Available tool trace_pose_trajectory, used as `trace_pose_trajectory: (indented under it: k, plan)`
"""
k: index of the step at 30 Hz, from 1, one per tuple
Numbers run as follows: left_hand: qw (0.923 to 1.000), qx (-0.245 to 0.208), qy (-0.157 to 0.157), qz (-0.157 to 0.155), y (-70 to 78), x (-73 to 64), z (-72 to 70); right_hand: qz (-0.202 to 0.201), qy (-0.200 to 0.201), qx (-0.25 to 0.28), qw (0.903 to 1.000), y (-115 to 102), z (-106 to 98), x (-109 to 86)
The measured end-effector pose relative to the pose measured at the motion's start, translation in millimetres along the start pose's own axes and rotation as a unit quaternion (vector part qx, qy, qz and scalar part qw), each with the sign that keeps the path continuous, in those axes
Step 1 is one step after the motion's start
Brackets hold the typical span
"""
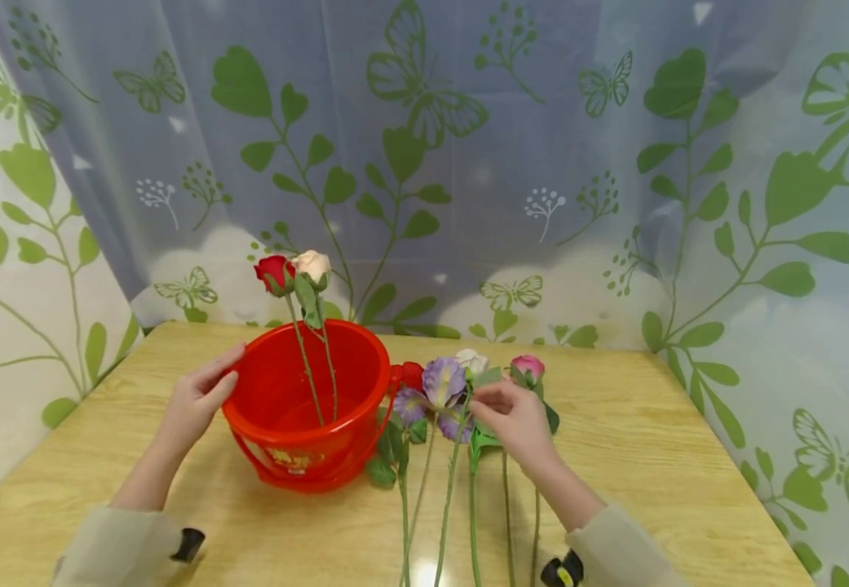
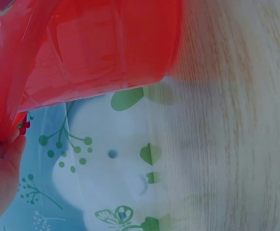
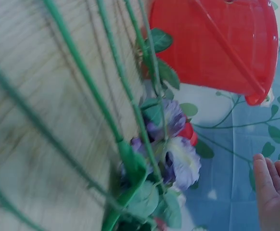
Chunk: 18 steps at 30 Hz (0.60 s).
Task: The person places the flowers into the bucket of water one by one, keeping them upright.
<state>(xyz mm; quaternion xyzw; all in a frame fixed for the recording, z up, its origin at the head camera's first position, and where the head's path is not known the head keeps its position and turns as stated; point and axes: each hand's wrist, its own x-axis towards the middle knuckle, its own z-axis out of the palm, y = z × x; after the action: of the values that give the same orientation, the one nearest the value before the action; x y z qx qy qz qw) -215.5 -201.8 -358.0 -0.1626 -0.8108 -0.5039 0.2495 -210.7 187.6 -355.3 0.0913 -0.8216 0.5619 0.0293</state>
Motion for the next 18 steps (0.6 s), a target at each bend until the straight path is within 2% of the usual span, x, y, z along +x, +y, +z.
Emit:
trace_pose_trajectory:
  k: [7, 18]
  plan:
    - [1.0, 0.005, -0.005, 0.001, -24.4, 1.5, 0.5, 0.023, 0.005, 0.001, 0.9997, 13, -16, -8.9]
    - [1.0, 0.007, -0.004, 0.003, -25.8, 1.5, 0.3, 0.048, 0.018, -0.035, 0.9981, 33, -35, -19.2]
